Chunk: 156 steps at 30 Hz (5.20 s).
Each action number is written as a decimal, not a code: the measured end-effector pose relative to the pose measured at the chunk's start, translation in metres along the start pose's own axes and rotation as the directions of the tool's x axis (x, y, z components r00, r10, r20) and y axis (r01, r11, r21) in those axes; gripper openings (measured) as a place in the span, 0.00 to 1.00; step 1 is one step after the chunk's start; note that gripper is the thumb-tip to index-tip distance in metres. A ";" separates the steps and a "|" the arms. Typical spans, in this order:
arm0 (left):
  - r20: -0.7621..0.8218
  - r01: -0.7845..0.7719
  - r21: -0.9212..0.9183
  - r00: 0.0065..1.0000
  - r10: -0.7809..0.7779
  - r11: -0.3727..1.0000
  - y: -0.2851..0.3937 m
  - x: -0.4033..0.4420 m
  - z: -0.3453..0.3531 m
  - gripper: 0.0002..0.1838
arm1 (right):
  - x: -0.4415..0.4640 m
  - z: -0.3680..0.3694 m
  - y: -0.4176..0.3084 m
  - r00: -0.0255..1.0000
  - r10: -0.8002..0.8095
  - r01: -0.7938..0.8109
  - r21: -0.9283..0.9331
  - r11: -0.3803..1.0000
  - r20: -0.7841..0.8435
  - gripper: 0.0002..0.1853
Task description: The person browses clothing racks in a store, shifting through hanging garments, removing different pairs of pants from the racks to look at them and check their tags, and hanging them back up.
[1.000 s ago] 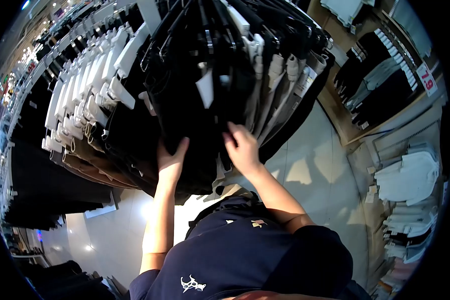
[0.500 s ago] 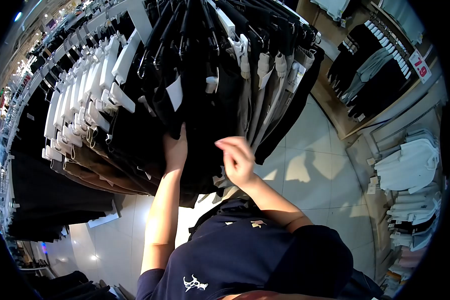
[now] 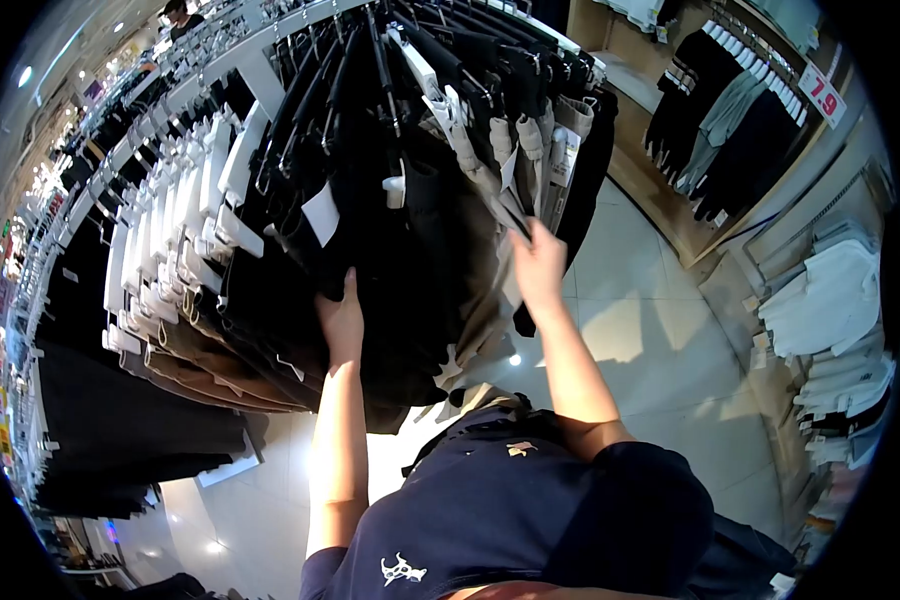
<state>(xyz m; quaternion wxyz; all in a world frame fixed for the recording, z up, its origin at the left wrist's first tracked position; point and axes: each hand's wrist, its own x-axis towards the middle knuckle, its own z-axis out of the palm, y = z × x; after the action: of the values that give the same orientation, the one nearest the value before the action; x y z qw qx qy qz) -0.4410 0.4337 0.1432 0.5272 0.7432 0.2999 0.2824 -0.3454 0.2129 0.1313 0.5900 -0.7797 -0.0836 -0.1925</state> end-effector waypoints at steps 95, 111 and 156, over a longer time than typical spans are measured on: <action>0.239 -0.263 -0.077 0.931 0.274 0.962 0.038 -0.092 0.315 0.44 | 0.182 -0.140 0.158 0.894 0.211 -0.404 0.508 0.760 0.396 0.11; 0.621 -0.010 -0.081 0.782 0.058 0.997 0.046 -0.079 0.353 0.48 | 0.185 -0.146 0.151 0.770 0.214 -0.591 0.545 0.595 0.601 0.12; 0.030 -0.356 -0.058 0.933 0.359 0.932 0.072 -0.095 0.323 0.20 | 0.201 -0.134 0.117 0.841 0.030 -0.235 0.315 0.920 0.539 0.12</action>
<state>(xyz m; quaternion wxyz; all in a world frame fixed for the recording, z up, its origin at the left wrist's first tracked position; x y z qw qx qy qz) -0.2554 0.1460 0.1105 0.4919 0.7771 0.1417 0.3662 -0.1470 0.0314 0.1387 0.6922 -0.6814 -0.2209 0.0886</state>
